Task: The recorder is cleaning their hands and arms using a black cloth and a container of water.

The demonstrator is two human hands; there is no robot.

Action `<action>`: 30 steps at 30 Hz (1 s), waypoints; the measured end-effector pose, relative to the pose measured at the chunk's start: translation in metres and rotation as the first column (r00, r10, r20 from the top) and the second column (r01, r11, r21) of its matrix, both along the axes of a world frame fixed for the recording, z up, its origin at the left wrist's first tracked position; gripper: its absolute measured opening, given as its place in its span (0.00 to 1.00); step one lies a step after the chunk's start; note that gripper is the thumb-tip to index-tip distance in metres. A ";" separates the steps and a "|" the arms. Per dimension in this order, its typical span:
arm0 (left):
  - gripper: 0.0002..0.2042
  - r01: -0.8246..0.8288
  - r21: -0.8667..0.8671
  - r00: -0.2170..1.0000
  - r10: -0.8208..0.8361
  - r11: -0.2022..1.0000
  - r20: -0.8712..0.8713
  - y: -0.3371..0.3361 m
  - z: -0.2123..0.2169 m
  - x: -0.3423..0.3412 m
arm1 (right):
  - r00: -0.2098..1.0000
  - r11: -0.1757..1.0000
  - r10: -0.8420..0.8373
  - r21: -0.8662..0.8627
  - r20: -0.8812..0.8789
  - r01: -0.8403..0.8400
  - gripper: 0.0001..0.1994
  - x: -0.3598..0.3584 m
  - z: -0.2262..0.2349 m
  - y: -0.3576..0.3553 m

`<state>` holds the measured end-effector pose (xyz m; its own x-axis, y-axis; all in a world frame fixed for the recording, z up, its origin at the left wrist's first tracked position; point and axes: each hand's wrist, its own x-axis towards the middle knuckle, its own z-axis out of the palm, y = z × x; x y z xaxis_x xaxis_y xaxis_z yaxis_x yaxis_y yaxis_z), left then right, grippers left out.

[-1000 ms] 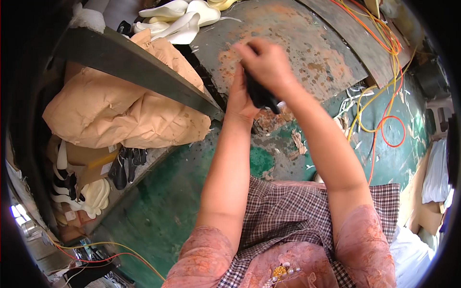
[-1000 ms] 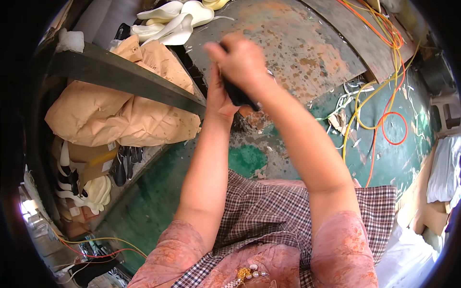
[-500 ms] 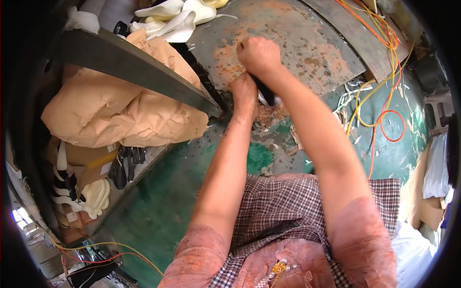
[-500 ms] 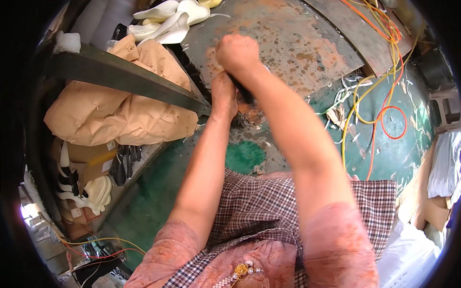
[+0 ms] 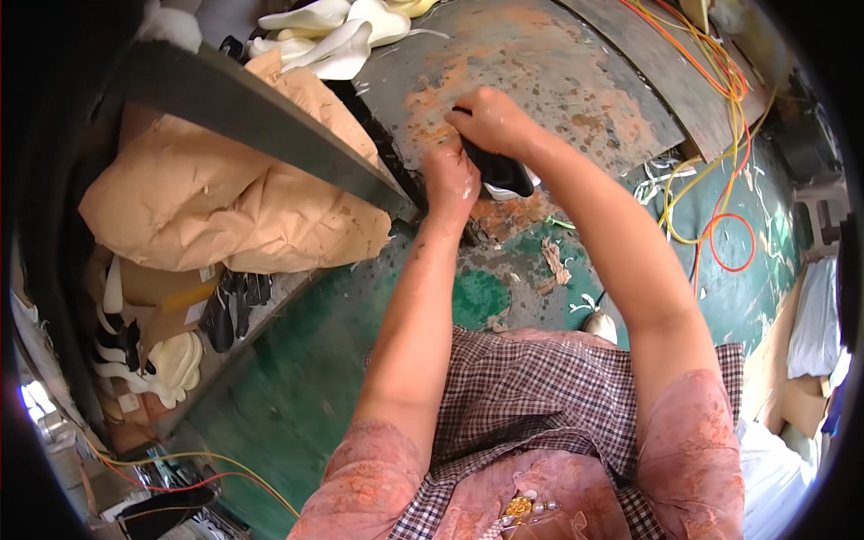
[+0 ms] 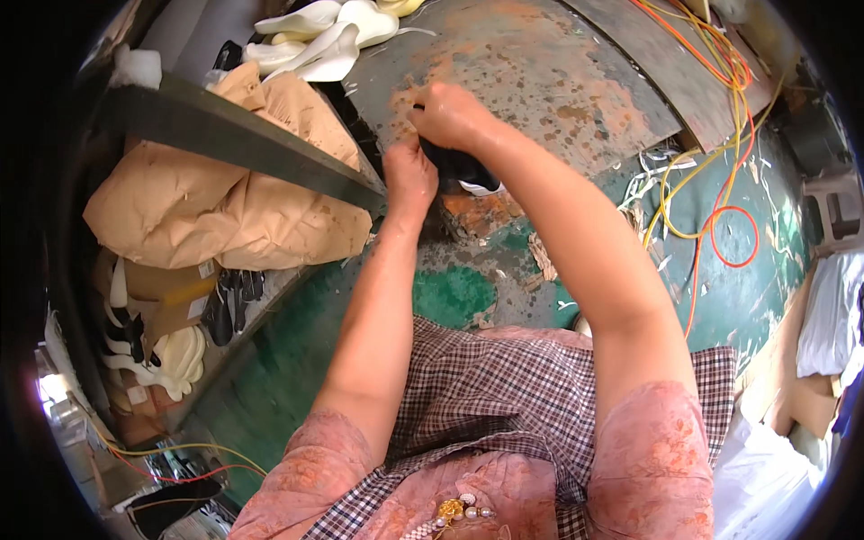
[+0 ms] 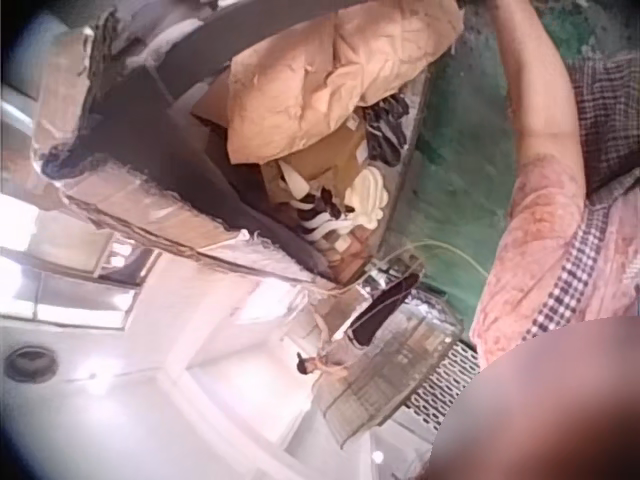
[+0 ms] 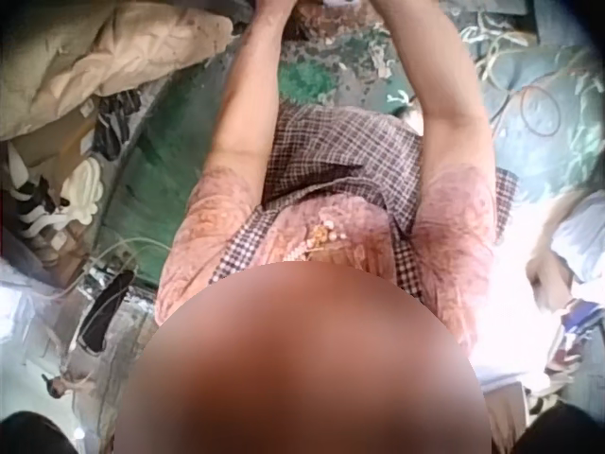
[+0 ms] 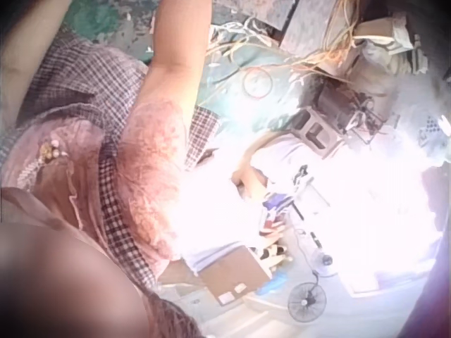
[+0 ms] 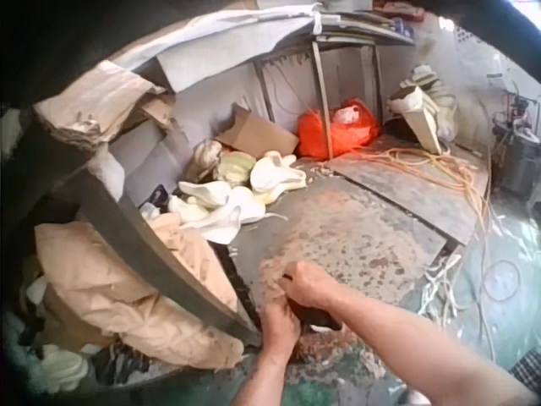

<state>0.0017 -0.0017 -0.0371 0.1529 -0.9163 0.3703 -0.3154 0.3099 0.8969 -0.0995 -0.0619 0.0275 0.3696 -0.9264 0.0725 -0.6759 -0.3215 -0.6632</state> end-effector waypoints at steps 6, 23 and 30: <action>0.12 -0.064 0.038 0.916 0.044 0.997 0.399 0.010 0.039 0.018 | 0.859 0.875 0.465 -0.260 0.214 -0.409 0.15 -0.055 0.019 0.016; 0.11 0.018 0.236 0.699 0.156 0.972 -0.698 0.004 0.043 -0.001 | 0.999 0.944 0.008 -0.329 -0.041 -0.021 0.12 -0.008 -0.007 0.055; 0.20 0.390 0.033 0.322 -0.103 0.920 -0.941 0.005 0.008 0.026 | 0.983 0.905 0.131 -0.420 0.126 -0.067 0.13 0.056 -0.004 0.099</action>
<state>0.0275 0.0033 -0.0288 0.0116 -0.9987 -0.0492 0.7929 -0.0208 0.6090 -0.0434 0.0369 0.0238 0.4133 -0.7604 0.5009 -0.5309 -0.6481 -0.5459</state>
